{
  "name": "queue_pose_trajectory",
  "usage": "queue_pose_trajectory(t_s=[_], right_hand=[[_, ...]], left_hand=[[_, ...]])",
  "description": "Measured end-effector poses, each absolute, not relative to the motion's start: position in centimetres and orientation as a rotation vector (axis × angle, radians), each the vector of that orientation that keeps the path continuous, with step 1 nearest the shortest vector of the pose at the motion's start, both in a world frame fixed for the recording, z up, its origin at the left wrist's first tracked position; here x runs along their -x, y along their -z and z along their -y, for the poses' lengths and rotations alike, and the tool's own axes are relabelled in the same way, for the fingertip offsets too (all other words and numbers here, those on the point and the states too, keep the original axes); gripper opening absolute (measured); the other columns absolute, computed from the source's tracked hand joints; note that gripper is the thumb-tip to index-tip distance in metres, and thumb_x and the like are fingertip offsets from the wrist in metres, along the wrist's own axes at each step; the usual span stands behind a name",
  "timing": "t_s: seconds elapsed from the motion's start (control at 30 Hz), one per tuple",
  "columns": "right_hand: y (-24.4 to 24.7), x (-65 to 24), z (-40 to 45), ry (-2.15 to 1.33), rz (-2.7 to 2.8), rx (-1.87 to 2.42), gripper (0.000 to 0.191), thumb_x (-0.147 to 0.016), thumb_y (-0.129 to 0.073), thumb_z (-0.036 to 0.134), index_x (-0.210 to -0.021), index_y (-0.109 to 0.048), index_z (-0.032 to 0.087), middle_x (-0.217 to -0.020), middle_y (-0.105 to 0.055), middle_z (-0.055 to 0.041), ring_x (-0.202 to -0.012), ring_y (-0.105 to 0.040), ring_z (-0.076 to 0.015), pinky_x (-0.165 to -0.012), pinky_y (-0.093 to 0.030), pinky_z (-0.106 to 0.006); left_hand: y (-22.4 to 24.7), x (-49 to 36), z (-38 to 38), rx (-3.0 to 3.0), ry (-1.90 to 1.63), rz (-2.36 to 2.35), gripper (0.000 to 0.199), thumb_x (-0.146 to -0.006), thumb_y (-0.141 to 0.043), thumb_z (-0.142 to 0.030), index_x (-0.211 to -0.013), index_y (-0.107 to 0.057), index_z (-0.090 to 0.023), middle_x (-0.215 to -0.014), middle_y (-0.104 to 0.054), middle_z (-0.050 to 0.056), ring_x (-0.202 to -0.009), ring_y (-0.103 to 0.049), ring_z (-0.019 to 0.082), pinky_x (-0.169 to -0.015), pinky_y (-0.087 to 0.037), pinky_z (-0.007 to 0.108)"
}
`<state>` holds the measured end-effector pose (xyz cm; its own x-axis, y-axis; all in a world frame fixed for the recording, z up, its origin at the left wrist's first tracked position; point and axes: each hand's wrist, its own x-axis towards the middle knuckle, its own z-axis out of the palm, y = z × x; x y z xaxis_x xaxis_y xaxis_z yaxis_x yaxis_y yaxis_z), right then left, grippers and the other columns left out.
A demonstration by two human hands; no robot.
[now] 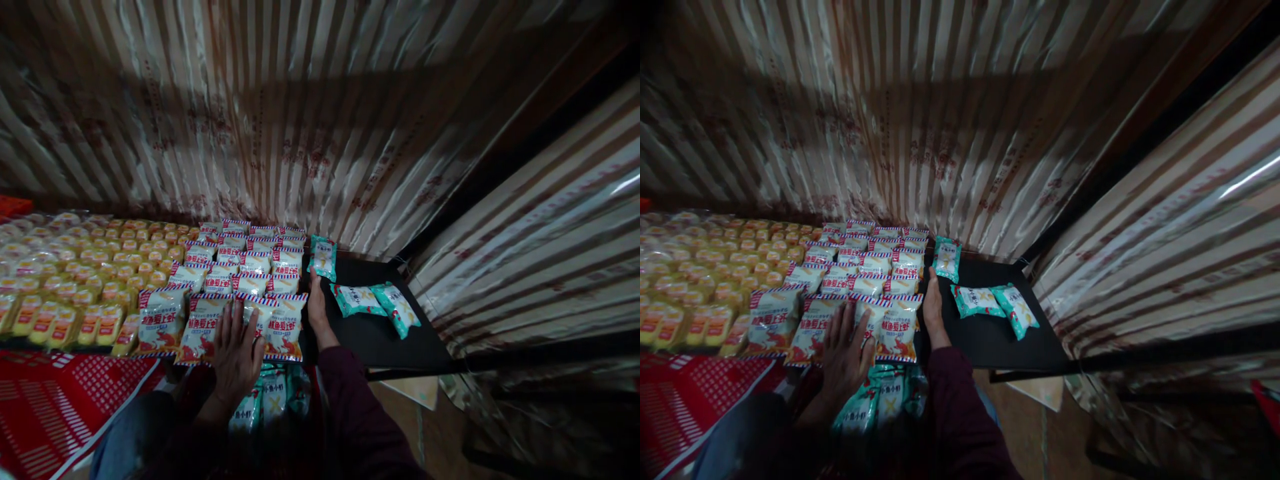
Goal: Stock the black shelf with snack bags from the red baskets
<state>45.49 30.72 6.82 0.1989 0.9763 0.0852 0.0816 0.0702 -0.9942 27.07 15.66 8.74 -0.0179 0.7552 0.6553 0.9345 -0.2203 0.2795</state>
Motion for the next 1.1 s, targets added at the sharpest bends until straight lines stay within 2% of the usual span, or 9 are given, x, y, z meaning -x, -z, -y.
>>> queue_pose_trajectory(t_s=[0.1,0.3,0.53,0.73,0.93,1.1], right_hand=[[-7.1,-45.5,-31.8,-1.009,1.178,1.242,0.084,-0.080,-0.030,0.079,-0.139,-0.048,0.022,-0.149,-0.038,-0.0026,-0.142,-0.028,-0.0223,-0.118,-0.016,-0.039],[-6.5,-45.0,-32.0,-1.158,1.197,1.216,0.077,-0.081,-0.033,0.078,-0.136,-0.050,0.027,-0.144,-0.046,-0.0002,-0.139,-0.034,-0.0229,-0.117,-0.019,-0.041],[-6.2,-45.7,-32.1,-1.109,1.155,1.193,0.078,-0.083,-0.032,0.075,-0.138,-0.048,0.023,-0.146,-0.043,-0.0024,-0.139,-0.033,-0.0219,-0.117,-0.019,-0.039],[-6.3,-45.8,-31.7,-1.191,1.114,1.139,0.075,-0.084,-0.030,0.075,-0.136,-0.051,0.024,-0.143,-0.047,-0.0012,-0.137,-0.038,-0.0222,-0.116,-0.023,-0.039],[-6.4,-45.1,-31.0,-1.110,1.119,1.191,0.076,-0.083,-0.032,0.075,-0.131,-0.057,0.022,-0.141,-0.050,-0.0025,-0.136,-0.038,-0.0223,-0.116,-0.021,-0.038],[-7.0,-45.8,-28.4,-1.018,0.960,1.247,0.076,-0.086,-0.026,0.072,-0.131,-0.056,0.019,-0.141,-0.050,-0.0067,-0.130,-0.046,-0.0247,-0.110,-0.031,-0.040]], left_hand=[[-8.8,-27.1,-16.3,2.039,1.024,1.776,0.074,-0.085,-0.057,-0.023,-0.150,-0.021,-0.022,-0.158,-0.011,0.013,-0.143,-0.020,0.034,-0.112,-0.027,0.053],[-8.2,-27.1,-16.4,2.016,0.998,1.794,0.074,-0.084,-0.057,-0.022,-0.150,-0.021,-0.021,-0.158,-0.009,0.014,-0.143,-0.018,0.035,-0.111,-0.028,0.053],[-9.8,-27.1,-16.3,2.009,1.036,1.759,0.076,-0.085,-0.056,-0.025,-0.151,-0.017,-0.023,-0.159,-0.004,0.013,-0.144,-0.014,0.036,-0.112,-0.023,0.056],[-10.9,-25.8,-19.5,1.952,1.121,1.761,0.067,-0.090,-0.050,-0.025,-0.149,-0.021,-0.019,-0.159,-0.006,0.016,-0.144,-0.014,0.036,-0.109,-0.029,0.056],[-10.4,-26.0,-21.4,2.005,1.112,1.739,0.059,-0.090,-0.050,-0.024,-0.145,-0.031,-0.015,-0.157,-0.013,0.019,-0.144,-0.015,0.036,-0.109,-0.029,0.056],[-11.3,-26.4,-19.7,1.919,1.168,1.758,0.064,-0.090,-0.049,-0.023,-0.148,-0.024,-0.018,-0.158,-0.013,0.016,-0.144,-0.013,0.035,-0.111,-0.026,0.057]])
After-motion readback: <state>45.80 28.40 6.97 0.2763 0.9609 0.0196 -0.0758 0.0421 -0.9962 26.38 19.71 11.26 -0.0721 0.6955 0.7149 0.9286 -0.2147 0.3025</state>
